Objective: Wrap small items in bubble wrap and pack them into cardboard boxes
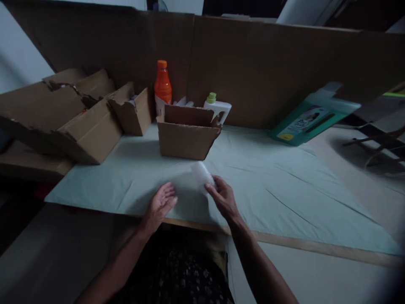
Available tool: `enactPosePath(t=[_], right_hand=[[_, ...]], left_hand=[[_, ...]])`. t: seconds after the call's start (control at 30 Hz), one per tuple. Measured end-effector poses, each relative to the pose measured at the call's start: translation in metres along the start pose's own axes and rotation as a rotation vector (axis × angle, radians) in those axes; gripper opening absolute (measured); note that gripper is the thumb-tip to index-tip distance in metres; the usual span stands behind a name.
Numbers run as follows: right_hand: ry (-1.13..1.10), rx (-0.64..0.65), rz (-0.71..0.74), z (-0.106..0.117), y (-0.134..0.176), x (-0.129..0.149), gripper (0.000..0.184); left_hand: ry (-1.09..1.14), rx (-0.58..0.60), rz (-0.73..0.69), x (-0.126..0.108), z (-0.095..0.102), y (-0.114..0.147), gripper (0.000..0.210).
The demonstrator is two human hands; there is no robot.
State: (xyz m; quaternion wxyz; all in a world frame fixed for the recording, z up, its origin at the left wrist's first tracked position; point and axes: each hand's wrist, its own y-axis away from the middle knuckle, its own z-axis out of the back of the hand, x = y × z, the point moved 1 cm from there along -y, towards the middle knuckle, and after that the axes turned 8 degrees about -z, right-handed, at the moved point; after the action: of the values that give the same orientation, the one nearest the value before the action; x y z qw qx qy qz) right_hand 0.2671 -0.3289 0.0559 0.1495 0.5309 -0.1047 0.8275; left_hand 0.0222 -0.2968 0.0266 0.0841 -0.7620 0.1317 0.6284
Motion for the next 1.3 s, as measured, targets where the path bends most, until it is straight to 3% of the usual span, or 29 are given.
enactPosePath(t=[0.13, 0.23, 0.3, 0.43, 0.53, 0.6, 0.67, 0.73, 0.8, 0.87, 0.93, 1.03, 1.17, 1.3], right_hand=[[-0.356, 0.19, -0.072, -0.051, 0.031, 0.016, 0.046], [-0.606, 0.26, -0.206, -0.066, 0.039, 0.02, 0.044], [-0.717, 0.282, -0.276, -0.067, 0.039, 0.021, 0.043], [-0.799, 0.283, -0.339, -0.06, 0.026, 0.015, 0.046], [-0.791, 0.089, -0.343, -0.044, 0.015, -0.001, 0.053], [-0.67, -0.105, -0.267, -0.03, 0.016, -0.009, 0.057], [-0.465, -0.176, -0.143, -0.019, 0.025, -0.009, 0.053], [-0.272, -0.041, 0.009, -0.018, 0.036, 0.0, 0.043], [-0.118, 0.201, 0.185, -0.028, 0.041, 0.014, 0.037], [0.042, 0.408, 0.334, -0.045, 0.033, 0.025, 0.038], [0.239, 0.511, 0.411, -0.061, 0.011, 0.03, 0.038], [0.562, 0.428, 0.438, -0.066, -0.036, 0.027, 0.034], [0.874, 0.235, 0.434, -0.047, -0.075, 0.011, 0.034], [0.907, 0.158, 0.371, -0.034, -0.081, -0.005, 0.03]], left_hand=[[0.292, -0.026, 0.099, -0.006, -0.018, -0.008, 0.078], [0.34, -0.135, 0.092, -0.006, -0.017, -0.01, 0.082], [0.359, -0.192, 0.073, -0.007, -0.014, -0.008, 0.085], [0.369, -0.13, 0.12, -0.012, -0.011, -0.002, 0.07], [0.318, -0.145, 0.164, -0.013, -0.009, 0.004, 0.051], [0.292, -0.178, 0.18, -0.012, -0.006, 0.009, 0.046], [0.267, -0.198, 0.196, -0.011, -0.003, 0.014, 0.044], [0.241, -0.2, 0.21, -0.011, -0.001, 0.019, 0.044], [0.201, -0.165, 0.205, -0.012, -0.001, 0.021, 0.044], [0.145, -0.113, 0.188, -0.013, 0.0, 0.024, 0.043], [0.081, -0.097, 0.175, -0.012, 0.002, 0.029, 0.04], [0.025, -0.103, 0.218, -0.008, 0.007, 0.046, 0.034], [0.062, -0.043, 0.314, 0.001, 0.012, 0.08, 0.032], [0.106, 0.222, 0.36, 0.001, 0.011, 0.097, 0.032]])
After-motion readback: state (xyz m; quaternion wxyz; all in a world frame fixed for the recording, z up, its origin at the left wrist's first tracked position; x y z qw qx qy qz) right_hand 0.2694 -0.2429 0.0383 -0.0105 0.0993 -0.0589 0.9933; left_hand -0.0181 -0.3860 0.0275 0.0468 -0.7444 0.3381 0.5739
